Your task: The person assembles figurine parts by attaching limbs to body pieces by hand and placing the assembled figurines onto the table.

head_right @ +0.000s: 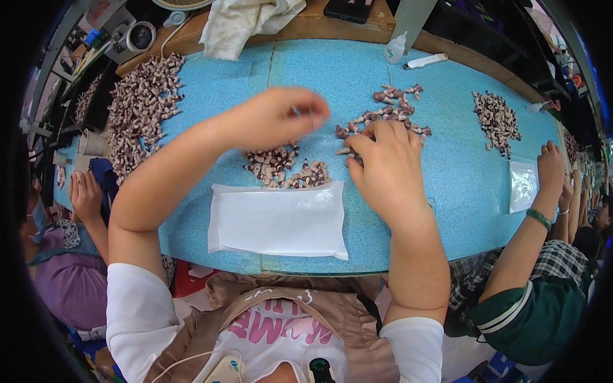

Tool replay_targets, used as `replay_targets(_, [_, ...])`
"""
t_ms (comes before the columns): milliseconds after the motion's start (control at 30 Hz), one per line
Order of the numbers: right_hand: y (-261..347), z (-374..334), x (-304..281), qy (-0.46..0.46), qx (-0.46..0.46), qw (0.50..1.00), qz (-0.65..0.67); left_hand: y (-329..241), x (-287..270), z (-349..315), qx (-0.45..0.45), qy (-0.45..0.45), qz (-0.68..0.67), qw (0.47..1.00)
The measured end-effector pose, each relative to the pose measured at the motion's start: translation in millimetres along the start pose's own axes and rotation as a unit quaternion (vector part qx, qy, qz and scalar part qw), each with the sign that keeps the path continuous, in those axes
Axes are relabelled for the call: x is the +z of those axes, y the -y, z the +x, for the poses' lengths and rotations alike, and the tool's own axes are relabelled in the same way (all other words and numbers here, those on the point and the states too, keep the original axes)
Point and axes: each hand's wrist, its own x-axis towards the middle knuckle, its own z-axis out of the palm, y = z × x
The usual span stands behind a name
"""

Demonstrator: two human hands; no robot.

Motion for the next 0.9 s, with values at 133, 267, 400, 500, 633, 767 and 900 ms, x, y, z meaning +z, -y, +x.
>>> replay_targets(133, [-3,6,12,0.006,0.019,1.0,-0.013,4,20,-29,0.136,0.095,0.212,0.963])
replay_targets(267, [-5,9,16,0.003,0.057,0.996,-0.062,6,23,-29,0.151,0.066,0.303,0.939])
replay_targets(400, [-1,15,17,-0.009,0.044,0.994,-0.095,17,13,-33,0.141,0.031,0.287,0.947])
replay_targets(500, [4,22,1,0.01,0.031,0.995,-0.093,11,3,-39,0.102,0.039,0.266,0.958])
replay_targets(633, [3,25,1,0.074,0.158,0.947,0.269,8,-6,-45,0.023,0.059,0.208,0.976])
replay_targets(767, [-1,16,13,0.0,0.106,0.921,0.375,12,-7,-52,0.035,0.004,0.042,0.999])
replay_targets(900, [2,11,1,0.091,0.187,0.867,0.454,14,-10,-61,0.057,-0.044,0.031,0.997])
